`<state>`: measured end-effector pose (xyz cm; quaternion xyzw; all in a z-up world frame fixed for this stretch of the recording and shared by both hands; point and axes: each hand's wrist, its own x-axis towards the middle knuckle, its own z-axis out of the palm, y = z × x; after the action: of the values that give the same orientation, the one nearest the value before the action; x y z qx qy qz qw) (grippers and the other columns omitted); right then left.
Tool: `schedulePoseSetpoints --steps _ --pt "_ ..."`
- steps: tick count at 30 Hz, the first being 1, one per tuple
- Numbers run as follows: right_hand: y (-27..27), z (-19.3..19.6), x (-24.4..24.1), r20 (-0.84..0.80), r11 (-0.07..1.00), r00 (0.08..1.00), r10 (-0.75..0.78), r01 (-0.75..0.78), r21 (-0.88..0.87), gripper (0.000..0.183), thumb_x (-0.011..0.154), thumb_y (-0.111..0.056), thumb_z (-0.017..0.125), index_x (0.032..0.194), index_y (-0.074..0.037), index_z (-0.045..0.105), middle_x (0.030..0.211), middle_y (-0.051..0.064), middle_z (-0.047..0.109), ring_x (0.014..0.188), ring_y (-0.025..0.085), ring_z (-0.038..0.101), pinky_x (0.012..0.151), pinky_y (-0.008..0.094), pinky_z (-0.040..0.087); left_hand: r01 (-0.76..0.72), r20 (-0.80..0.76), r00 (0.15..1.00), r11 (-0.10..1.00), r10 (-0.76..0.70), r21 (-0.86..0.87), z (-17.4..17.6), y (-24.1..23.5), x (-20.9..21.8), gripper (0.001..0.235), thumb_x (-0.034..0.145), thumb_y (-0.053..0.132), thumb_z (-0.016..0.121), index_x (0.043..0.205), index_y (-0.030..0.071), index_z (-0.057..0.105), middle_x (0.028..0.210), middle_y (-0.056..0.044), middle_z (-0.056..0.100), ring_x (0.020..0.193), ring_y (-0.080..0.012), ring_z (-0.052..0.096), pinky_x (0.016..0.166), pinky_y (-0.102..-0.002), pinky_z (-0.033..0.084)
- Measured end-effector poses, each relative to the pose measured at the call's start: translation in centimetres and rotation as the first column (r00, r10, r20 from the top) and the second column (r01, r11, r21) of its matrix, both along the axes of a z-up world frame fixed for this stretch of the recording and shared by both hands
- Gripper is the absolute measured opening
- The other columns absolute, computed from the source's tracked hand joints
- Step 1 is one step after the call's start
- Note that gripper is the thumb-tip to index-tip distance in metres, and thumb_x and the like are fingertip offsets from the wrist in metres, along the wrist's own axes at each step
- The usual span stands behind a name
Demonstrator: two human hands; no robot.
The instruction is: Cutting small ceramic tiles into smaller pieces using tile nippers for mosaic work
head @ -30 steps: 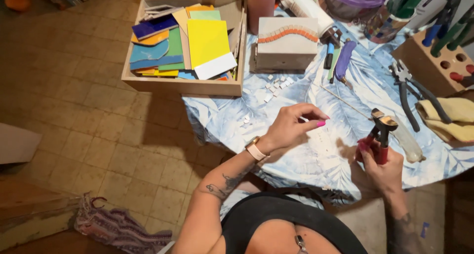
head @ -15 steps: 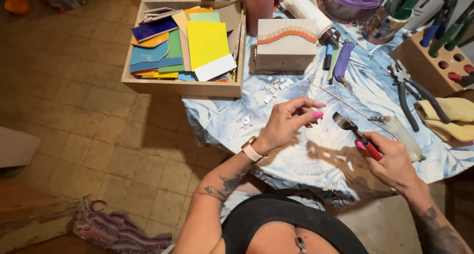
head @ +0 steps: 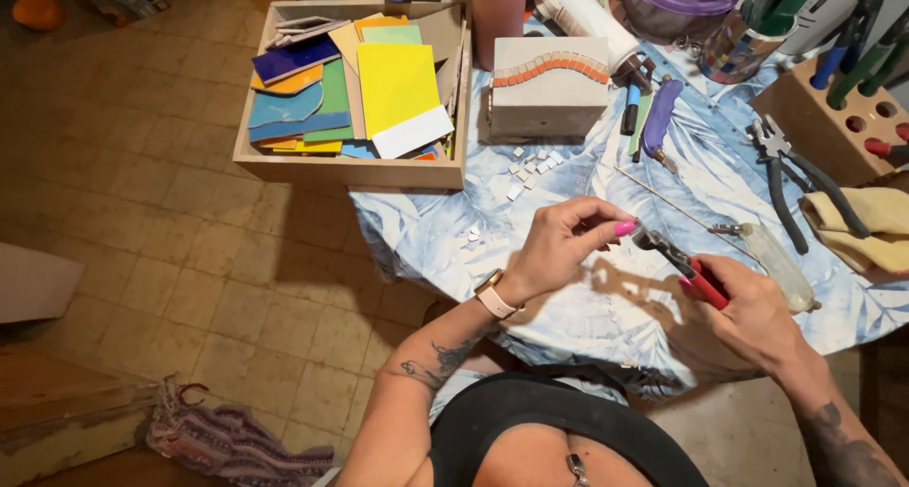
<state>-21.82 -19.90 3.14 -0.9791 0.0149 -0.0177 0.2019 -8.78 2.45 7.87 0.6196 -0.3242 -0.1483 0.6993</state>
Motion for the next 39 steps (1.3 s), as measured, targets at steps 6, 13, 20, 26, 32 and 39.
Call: schedulePoseSetpoints --steps 6,13,20,26,32,39 --pt "0.6 0.8 0.0 -0.003 1.000 1.000 0.010 -0.010 0.001 0.046 0.070 -0.023 0.051 0.110 -0.001 0.050 0.099 0.014 0.060 0.080 0.026 0.059 0.068 0.036 0.049 -0.020 0.065 0.998 1.000 0.021 -0.020 -0.2 -0.6 -0.3 0.011 0.079 0.017 0.059 0.084 0.008 0.062 0.083 -0.004 0.062 0.074 -0.0113 0.058 0.070 -0.022 0.049" --pt "0.6 0.9 0.0 -0.055 1.000 0.998 -0.012 0.013 0.024 0.055 0.073 -0.038 0.046 0.113 -0.001 0.049 0.102 0.015 0.058 0.084 0.027 0.059 0.069 0.036 0.050 -0.055 0.054 0.997 0.998 0.054 0.027 -0.8 -0.8 0.1 0.014 0.080 0.018 0.056 0.084 0.007 0.063 0.080 -0.005 0.062 0.065 -0.0105 0.057 0.058 -0.021 0.048" --pt "0.7 1.2 0.5 -0.004 1.000 1.000 0.000 0.000 0.021 0.052 0.075 -0.038 0.043 0.110 0.001 0.050 0.103 0.015 0.058 0.088 0.029 0.057 0.073 0.038 0.045 -0.077 0.024 0.997 0.997 0.077 0.010 -0.4 -1.0 0.8 0.011 0.080 0.014 0.057 0.087 0.008 0.063 0.079 -0.006 0.062 0.062 -0.0092 0.055 0.054 -0.017 0.047" --pt "0.7 1.5 0.9 -0.003 0.999 1.000 -0.002 0.002 0.032 0.050 0.075 -0.034 0.044 0.109 0.001 0.051 0.104 0.015 0.058 0.089 0.029 0.057 0.074 0.038 0.044 -0.079 0.030 0.996 0.997 0.079 0.004 -0.3 -1.0 0.9 0.012 0.080 0.017 0.057 0.086 0.008 0.062 0.080 -0.004 0.060 0.064 -0.0099 0.055 0.060 -0.019 0.048" --pt "0.6 1.4 0.9 0.028 0.999 1.000 -0.004 0.003 0.049 0.045 0.075 -0.027 0.049 0.109 0.001 0.051 0.105 0.014 0.058 0.092 0.028 0.056 0.078 0.037 0.043 -0.113 0.041 0.993 0.993 0.112 0.020 -0.8 -1.1 1.3 0.012 0.081 0.019 0.055 0.084 0.009 0.062 0.075 -0.002 0.058 0.063 -0.0097 0.053 0.057 -0.020 0.045" --pt "0.7 1.3 1.6 0.061 0.999 0.997 0.050 -0.051 0.015 0.043 0.076 -0.022 0.048 0.110 0.004 0.051 0.101 0.018 0.059 0.087 0.029 0.057 0.078 0.039 0.046 -0.138 0.082 0.987 0.990 0.136 0.026 -1.2 -1.7 1.9 0.011 0.082 0.016 0.054 0.084 0.007 0.061 0.073 -0.004 0.058 0.060 -0.0100 0.051 0.052 -0.018 0.045"
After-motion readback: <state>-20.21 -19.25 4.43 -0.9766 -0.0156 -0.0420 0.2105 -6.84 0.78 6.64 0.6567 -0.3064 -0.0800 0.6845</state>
